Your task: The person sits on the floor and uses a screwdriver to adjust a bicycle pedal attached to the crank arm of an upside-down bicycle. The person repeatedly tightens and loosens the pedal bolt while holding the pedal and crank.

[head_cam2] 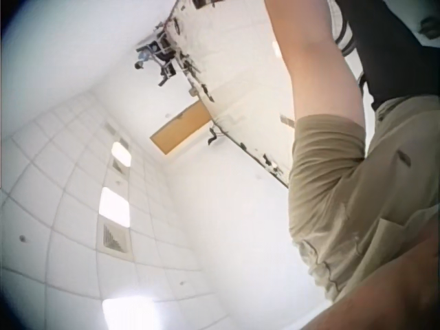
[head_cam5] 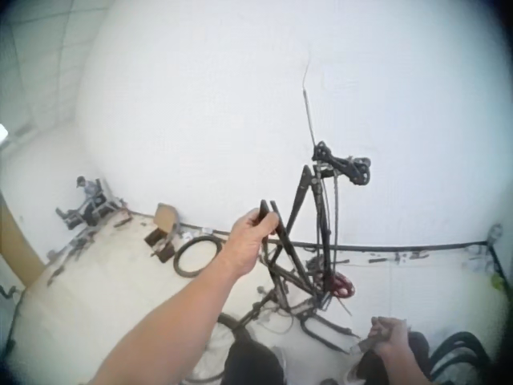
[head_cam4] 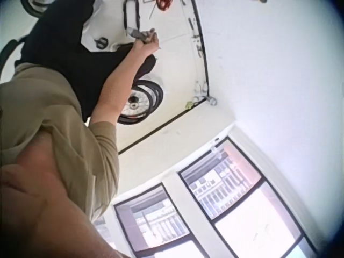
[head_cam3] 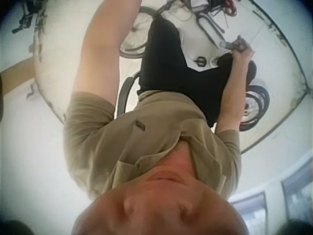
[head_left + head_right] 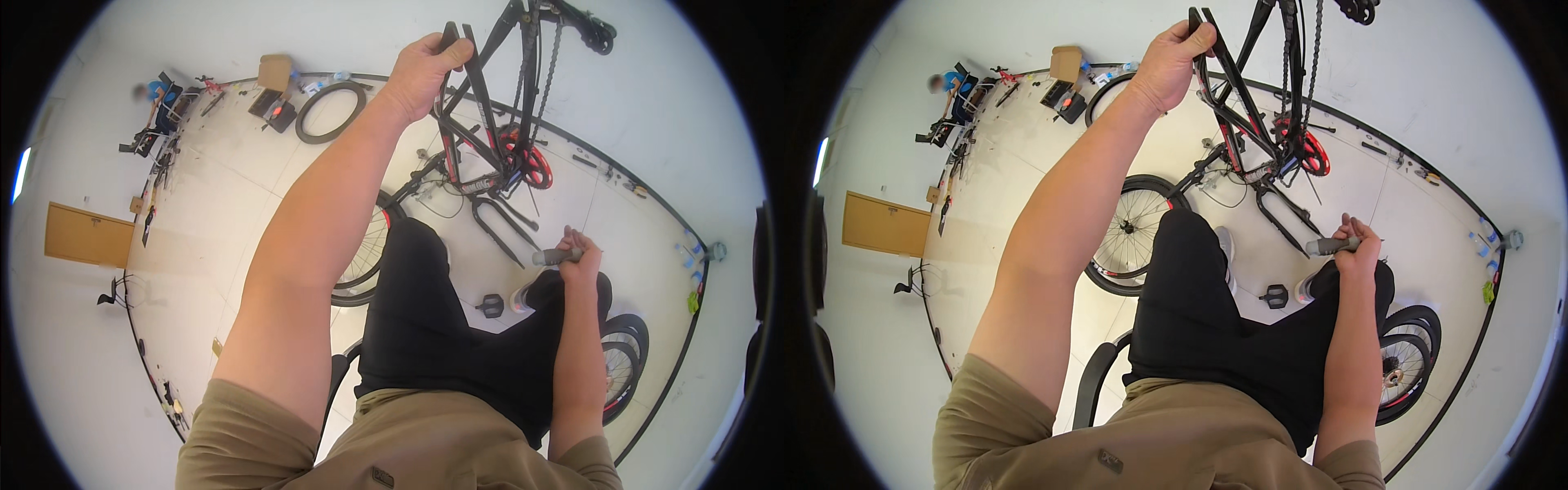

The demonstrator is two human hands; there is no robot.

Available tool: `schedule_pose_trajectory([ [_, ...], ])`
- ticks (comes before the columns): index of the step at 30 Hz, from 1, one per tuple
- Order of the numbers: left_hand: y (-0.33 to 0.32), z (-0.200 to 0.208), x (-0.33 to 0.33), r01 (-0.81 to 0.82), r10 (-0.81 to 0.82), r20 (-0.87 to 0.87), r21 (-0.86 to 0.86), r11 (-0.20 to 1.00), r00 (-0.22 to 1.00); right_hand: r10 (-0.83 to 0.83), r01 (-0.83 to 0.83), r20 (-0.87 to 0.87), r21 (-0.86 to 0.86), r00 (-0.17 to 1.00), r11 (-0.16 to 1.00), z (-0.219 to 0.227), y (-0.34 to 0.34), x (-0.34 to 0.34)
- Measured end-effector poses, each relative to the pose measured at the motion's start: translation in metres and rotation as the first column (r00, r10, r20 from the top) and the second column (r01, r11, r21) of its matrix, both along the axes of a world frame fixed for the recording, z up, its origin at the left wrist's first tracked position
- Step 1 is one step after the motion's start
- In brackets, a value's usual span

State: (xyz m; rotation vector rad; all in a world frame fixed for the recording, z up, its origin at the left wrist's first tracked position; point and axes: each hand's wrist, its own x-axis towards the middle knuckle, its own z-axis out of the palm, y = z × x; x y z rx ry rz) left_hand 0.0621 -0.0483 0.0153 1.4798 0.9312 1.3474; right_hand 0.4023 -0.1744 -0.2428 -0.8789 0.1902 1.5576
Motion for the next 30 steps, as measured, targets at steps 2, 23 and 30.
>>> schedule_pose_trajectory([
  [2, -0.003, 0.002, 0.005, -0.025, 0.025, -0.003, -0.025, 0.999, 1.0, 0.006, -0.006, -0.009, 0.002, 1.0, 1.0, 0.001, -0.003, 0.0],
  [23, 0.002, -0.002, -0.002, 0.05, -0.049, 0.073, -0.018, 0.999, 0.996, -0.05, 0.081, -0.197, 0.152, 0.979, 0.985, -0.01, -0.005, 0.012],
  [30, 0.006, -0.007, -0.017, 0.041, -0.041, 0.089, -0.004, 0.999, 0.995, -0.08, 0.074, -0.142, -0.047, 0.987, 0.996, 0.007, -0.004, -0.014],
])
